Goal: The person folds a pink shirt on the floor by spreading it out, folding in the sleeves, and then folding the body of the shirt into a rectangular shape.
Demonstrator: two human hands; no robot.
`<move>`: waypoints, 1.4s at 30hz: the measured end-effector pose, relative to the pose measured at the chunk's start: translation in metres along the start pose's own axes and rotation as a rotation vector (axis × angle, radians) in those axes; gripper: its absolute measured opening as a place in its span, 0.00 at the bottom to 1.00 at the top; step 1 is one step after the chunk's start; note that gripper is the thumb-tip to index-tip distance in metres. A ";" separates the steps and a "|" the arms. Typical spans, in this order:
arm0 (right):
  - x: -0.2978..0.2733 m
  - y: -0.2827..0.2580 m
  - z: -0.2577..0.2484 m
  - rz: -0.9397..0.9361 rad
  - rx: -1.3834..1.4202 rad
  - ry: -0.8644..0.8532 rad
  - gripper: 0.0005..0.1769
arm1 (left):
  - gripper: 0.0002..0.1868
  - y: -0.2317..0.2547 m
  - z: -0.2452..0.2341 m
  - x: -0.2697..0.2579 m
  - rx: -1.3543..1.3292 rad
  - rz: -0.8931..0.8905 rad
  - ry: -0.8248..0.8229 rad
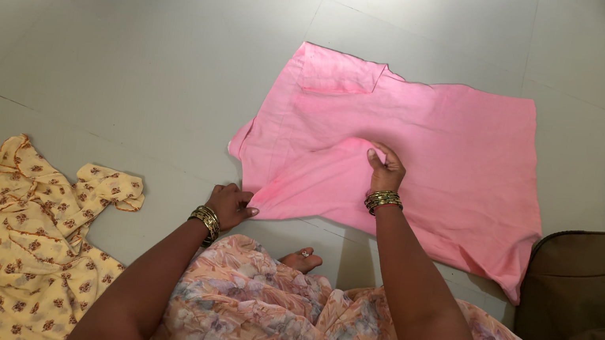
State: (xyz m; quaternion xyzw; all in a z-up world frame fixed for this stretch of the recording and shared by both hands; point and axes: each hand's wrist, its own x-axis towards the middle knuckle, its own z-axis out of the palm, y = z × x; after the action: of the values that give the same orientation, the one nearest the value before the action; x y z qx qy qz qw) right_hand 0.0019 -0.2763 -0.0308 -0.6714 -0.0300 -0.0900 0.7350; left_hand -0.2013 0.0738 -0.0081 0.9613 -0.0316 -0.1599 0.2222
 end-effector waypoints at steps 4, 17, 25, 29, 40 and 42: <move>-0.022 -0.009 -0.006 0.142 -0.689 -0.060 0.28 | 0.19 0.004 -0.003 0.003 0.028 -0.050 -0.031; -0.065 -0.024 0.008 -0.035 -0.966 -0.887 0.38 | 0.20 0.005 -0.009 0.001 0.204 -0.138 -0.268; -0.004 -0.120 -0.224 0.115 -1.134 -0.572 0.19 | 0.23 -0.038 0.007 -0.001 0.294 -0.287 -0.203; -0.039 -0.116 -0.354 0.402 -1.274 -0.530 0.17 | 0.25 -0.038 -0.001 -0.004 0.298 -0.340 -0.232; -0.086 -0.088 -0.321 0.552 -1.728 -0.668 0.42 | 0.25 -0.024 -0.013 -0.018 0.226 -0.396 -0.215; -0.079 -0.078 -0.318 0.655 -1.757 -0.686 0.39 | 0.23 -0.029 -0.010 -0.018 0.228 -0.390 -0.210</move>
State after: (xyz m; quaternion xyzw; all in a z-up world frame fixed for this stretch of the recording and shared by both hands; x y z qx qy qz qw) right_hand -0.1135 -0.5909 0.0021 -0.9416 0.0235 0.3256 -0.0823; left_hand -0.2156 0.1066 -0.0068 0.9462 0.1138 -0.2942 0.0726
